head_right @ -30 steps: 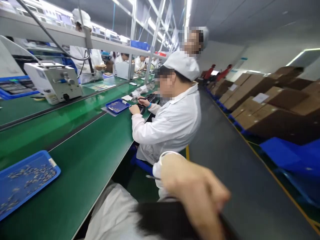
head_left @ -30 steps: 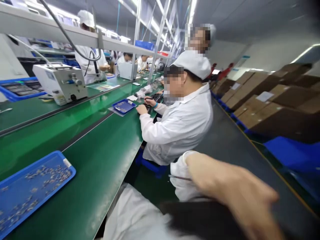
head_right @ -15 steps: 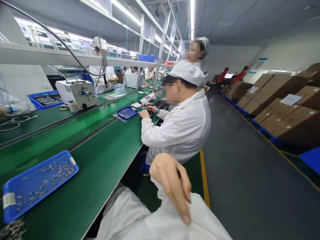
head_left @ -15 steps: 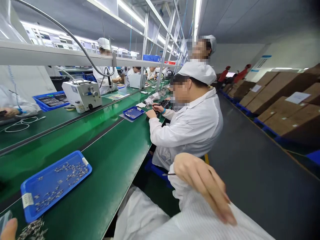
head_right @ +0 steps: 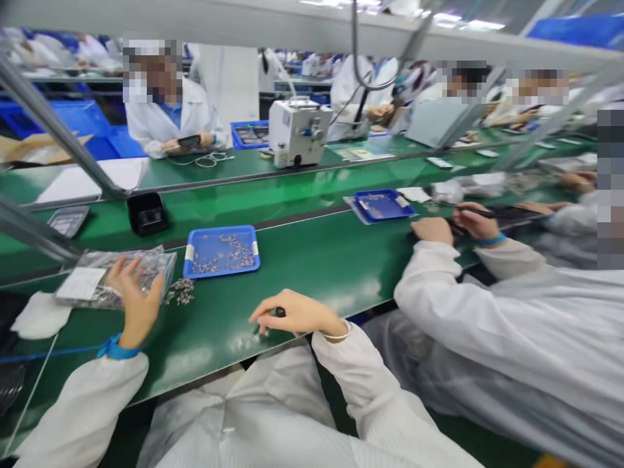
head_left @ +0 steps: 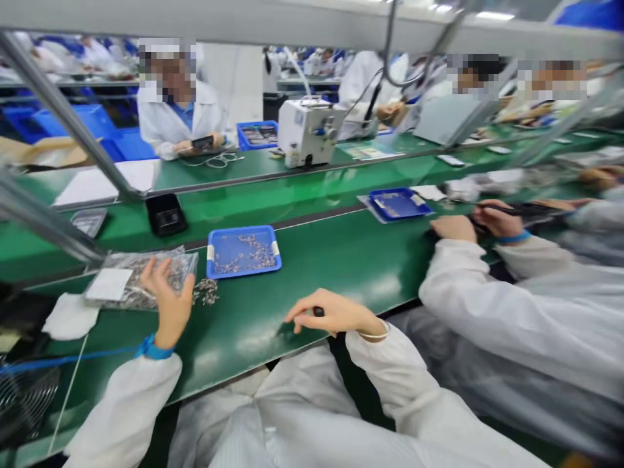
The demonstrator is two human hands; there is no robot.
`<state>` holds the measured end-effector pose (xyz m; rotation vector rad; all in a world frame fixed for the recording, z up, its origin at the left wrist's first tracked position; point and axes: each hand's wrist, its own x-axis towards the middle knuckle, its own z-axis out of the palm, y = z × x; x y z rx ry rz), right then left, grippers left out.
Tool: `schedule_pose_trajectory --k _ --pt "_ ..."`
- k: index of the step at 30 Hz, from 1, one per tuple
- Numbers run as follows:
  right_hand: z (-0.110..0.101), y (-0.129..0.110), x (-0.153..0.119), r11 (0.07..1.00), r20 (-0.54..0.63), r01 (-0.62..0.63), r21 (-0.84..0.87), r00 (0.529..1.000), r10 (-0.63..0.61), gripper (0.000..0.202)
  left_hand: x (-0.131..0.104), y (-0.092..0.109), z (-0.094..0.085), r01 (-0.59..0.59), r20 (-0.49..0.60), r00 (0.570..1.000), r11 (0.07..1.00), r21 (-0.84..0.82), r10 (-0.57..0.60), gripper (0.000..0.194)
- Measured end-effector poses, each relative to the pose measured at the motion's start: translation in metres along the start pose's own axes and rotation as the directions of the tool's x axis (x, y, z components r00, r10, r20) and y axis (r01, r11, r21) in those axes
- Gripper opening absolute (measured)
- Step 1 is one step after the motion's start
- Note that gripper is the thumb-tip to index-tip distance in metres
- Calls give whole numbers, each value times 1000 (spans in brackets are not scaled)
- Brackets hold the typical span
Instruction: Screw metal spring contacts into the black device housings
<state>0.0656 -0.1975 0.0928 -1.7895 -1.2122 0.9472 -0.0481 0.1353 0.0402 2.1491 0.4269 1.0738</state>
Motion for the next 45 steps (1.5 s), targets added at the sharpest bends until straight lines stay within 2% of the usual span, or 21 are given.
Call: schedule_pose_trajectory --k 3,5,9,12,15,18,21,25,29,32,34,36,38,40,42,45 --pt "20 11 40 966 -104 3 -260 994 -31 29 -10 -10 12 -17 10 1000 998 66 17 47" --pt "23 16 64 937 -125 2 -350 991 -49 28 -14 -15 15 -20 49 999 996 89 15 41" --pt "5 17 118 886 -243 -82 -456 970 -35 27 -16 -18 15 -53 68 997 993 106 46 34" --pt "-15 19 170 808 -304 -171 -564 953 -10 27 -15 -15 13 -81 60 995 991 105 75 31" --pt "-29 25 222 764 -342 -237 -601 939 22 26 -14 -12 9 -91 41 995 989 113 87 30" --pt "-32 31 263 724 -383 -290 -626 923 39 29 -14 -10 5 -71 4 997 989 130 71 28" --pt "-29 34 283 675 -422 -343 -653 905 52 30 -15 -8 1 -50 4 999 988 144 50 25" --pt "-27 40 284 626 -420 -389 -676 901 107 28 -14 -8 -2 -40 74 997 979 200 25 24" --pt "-34 45 270 617 -383 -375 -692 915 126 24 -10 -14 -6 -53 257 966 970 239 -11 18" --pt "-39 41 253 574 -393 -378 -726 914 105 34 -10 -23 -9 -64 452 889 960 271 -69 25" --pt "-35 31 237 523 -419 -415 -745 900 117 41 -11 -27 -8 -139 568 816 918 372 -107 43" --pt "-23 18 218 505 -432 -417 -755 897 95 42 -13 -30 -6 -244 630 767 852 463 -123 58" --pt "-2 6 199 527 -390 -349 -775 920 35 41 -13 -32 -2 -303 654 747 814 495 -120 59" --pt "20 3 184 527 -293 -251 -812 956 3 45 -12 -33 3 -314 654 748 805 503 -117 47" --pt "36 8 175 490 -200 -188 -851 979 30 46 -10 -35 7 -309 659 741 806 505 -129 32" --pt "41 24 168 422 -211 -233 -876 972 99 46 -9 -36 10 -307 662 735 798 518 -147 18"
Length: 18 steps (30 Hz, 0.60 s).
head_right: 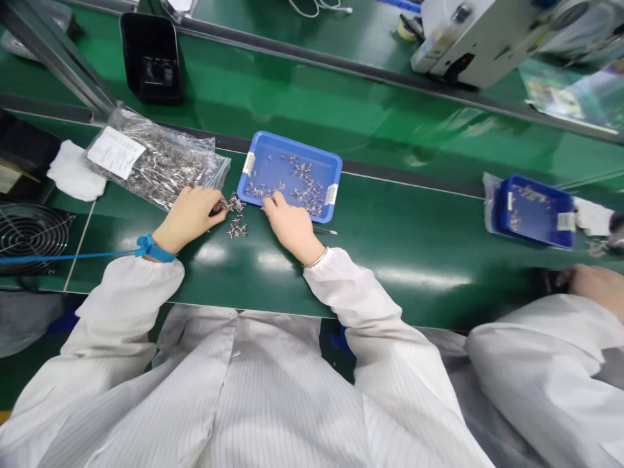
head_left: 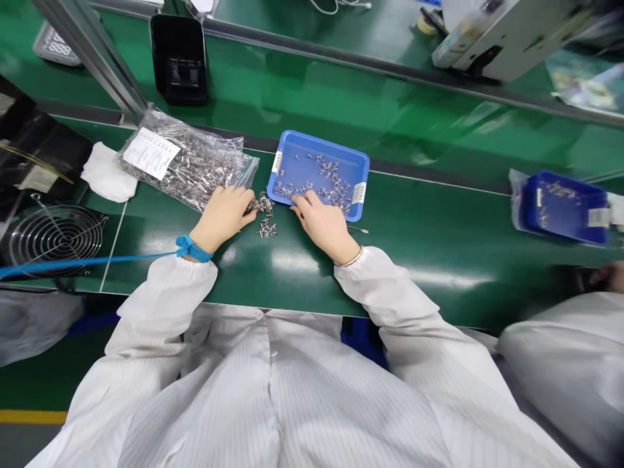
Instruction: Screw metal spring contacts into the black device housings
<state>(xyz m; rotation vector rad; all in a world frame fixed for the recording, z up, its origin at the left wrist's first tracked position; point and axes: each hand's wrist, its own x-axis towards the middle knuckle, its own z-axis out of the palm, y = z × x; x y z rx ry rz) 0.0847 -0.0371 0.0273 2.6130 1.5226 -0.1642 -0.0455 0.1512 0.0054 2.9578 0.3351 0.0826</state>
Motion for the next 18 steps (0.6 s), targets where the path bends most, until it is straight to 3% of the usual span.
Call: schedule_pose_trajectory --k 4,9,14,18 --pt "0 13 -5 994 -31 -106 2 994 106 45 -1 3 -1 66 -52 996 998 -8 -66 15" --pt "-12 -9 -4 994 -69 93 53 994 -90 46 2 9 -4 179 -139 969 970 -164 -203 14" --pt "-17 -29 39 991 -95 117 60 989 -111 41 3 5 -1 219 -258 881 826 -519 -396 17" --pt "-14 -28 70 979 -77 125 161 990 -114 31 2 0 3 187 -275 840 725 -663 -468 27"
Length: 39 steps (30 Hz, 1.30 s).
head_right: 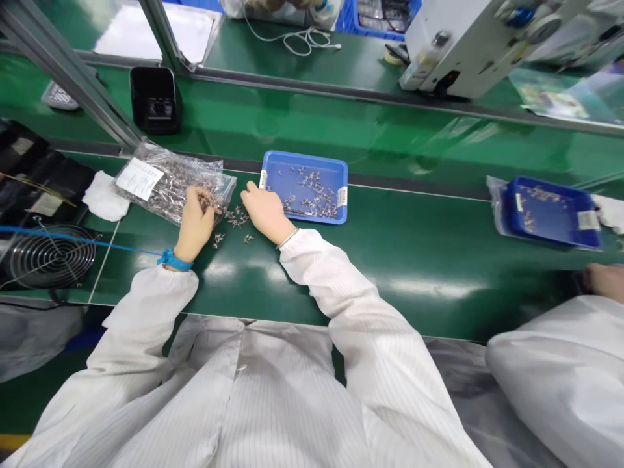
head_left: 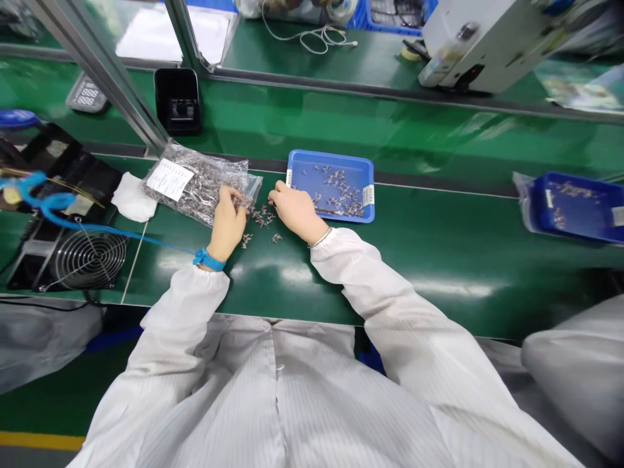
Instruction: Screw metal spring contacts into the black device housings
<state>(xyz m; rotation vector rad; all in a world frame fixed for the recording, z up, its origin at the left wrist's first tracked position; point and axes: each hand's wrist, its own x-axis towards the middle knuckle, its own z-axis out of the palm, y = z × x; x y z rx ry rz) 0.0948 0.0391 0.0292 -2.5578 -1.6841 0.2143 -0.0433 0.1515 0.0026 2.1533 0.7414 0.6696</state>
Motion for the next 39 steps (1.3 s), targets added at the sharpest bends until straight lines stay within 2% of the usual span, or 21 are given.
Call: schedule_pose_trajectory --k 4,6,9,12,14,16,18,19,20,22,24,26,29,31,35,39 --pt "2 1 8 1000 -32 -5 30 999 6 26 -1 0 -4 4 -30 1000 998 -63 -6 31" --pt "-2 2 5 999 -60 4 45 998 -1 26 -2 2 -7 -3 -37 999 988 -152 -2 32" --pt "-17 13 -7 996 -133 -29 84 990 41 28 -3 2 -8 16 -5 1000 932 -362 -20 33" --pt "-32 26 -28 984 -85 -139 108 985 149 29 -1 -1 -5 52 29 999 882 -469 -43 41" --pt "-34 24 -44 981 -24 -164 99 986 167 32 1 -3 -2 47 0 999 914 -403 -51 44" --pt "-28 10 -57 988 -13 -126 93 992 128 36 5 -4 1 6 -52 998 952 -306 -24 38" --pt "-12 -10 -66 993 -11 -84 81 996 85 51 9 -2 3 -63 -96 995 968 -244 41 26" --pt "-2 -20 -68 997 26 -52 65 998 50 60 10 0 3 -100 -109 991 970 -223 77 21" --pt "7 -28 -68 999 58 -22 33 998 20 62 11 1 3 -132 -121 987 971 -197 110 19" --pt "21 -39 -67 1000 57 25 2 998 -25 43 11 4 1 -181 -149 976 972 -147 159 25" --pt "27 -40 -64 998 32 57 -2 998 -56 25 8 4 -2 -222 -154 967 969 -108 205 34" --pt "26 -34 -61 997 1 80 19 997 -80 19 3 3 -6 -289 -56 957 953 -88 285 34" --pt "18 -18 -58 991 -54 109 79 993 -105 19 -1 5 -9 -349 175 915 931 -107 364 24" --pt "12 -9 -55 986 -92 116 122 990 -105 21 -2 11 -7 -301 233 915 942 -147 329 22" --pt "3 3 -51 976 -152 111 186 985 -83 25 3 32 6 -116 274 945 966 -230 178 31" --pt "-8 10 -53 969 -159 105 224 985 -71 26 14 48 22 -6 359 926 954 -298 118 34"
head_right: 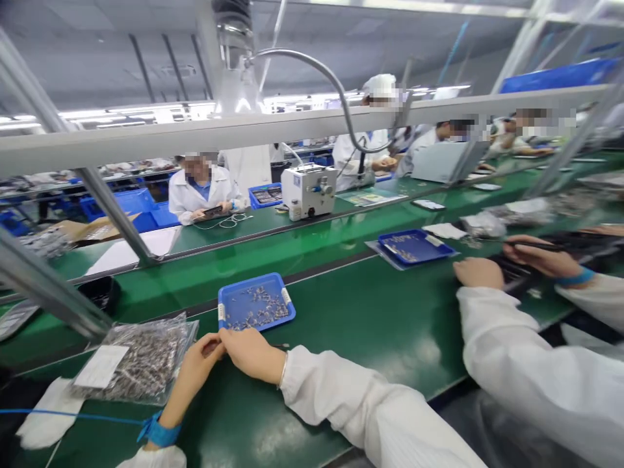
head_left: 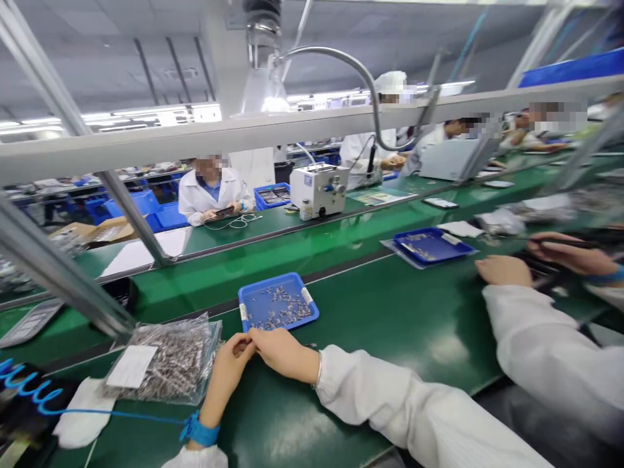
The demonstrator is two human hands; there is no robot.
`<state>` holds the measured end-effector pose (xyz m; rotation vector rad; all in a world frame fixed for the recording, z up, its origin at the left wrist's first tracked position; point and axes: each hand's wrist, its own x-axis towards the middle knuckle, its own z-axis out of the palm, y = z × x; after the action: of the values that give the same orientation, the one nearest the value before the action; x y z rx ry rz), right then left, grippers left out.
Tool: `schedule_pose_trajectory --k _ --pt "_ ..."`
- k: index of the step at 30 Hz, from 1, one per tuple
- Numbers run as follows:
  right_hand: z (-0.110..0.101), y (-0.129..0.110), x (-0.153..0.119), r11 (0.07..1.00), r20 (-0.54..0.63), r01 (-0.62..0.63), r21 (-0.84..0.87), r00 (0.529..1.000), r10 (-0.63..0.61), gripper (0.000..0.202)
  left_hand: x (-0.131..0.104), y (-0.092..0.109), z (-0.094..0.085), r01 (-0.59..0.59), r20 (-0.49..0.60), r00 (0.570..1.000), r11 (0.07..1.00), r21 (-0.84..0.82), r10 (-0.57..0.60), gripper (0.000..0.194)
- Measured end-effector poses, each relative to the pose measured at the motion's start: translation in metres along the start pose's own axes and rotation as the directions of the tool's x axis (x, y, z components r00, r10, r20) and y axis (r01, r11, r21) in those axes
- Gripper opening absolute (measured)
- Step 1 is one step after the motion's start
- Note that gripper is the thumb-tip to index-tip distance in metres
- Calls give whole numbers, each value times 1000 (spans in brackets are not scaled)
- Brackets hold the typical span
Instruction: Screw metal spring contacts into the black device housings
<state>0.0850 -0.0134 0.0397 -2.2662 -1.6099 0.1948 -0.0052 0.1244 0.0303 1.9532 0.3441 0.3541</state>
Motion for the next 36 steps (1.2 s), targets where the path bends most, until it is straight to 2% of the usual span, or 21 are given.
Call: schedule_pose_trajectory --k 4,7,14,20,23,26,31,34,36 --pt "-20 13 1 998 5 -25 58 1000 24 24 17 5 5 34 96 995 997 -75 -26 41" --pt "-37 29 4 990 8 -30 139 1000 29 22 28 11 8 60 118 992 991 -120 -46 44" --pt "-68 63 7 972 -82 -49 229 994 70 20 67 24 24 49 65 997 973 -227 -35 73" --pt "-85 75 5 939 -152 -115 326 973 172 20 89 35 42 -97 -40 995 981 -170 92 61" --pt "-88 78 5 925 -143 -146 352 968 207 29 90 36 47 -176 -70 983 981 -87 170 47" --pt "-85 79 6 930 -109 -157 331 973 203 28 91 32 47 -237 -53 970 972 1 236 37" --pt "-78 77 8 929 -51 -168 329 980 195 30 94 21 42 -290 -3 956 950 112 292 31" --pt "-73 79 10 916 -11 -183 358 980 200 37 93 18 43 -344 42 939 929 138 341 28" --pt "-70 82 13 911 10 -183 369 981 193 36 91 18 46 -383 71 924 913 138 377 28"
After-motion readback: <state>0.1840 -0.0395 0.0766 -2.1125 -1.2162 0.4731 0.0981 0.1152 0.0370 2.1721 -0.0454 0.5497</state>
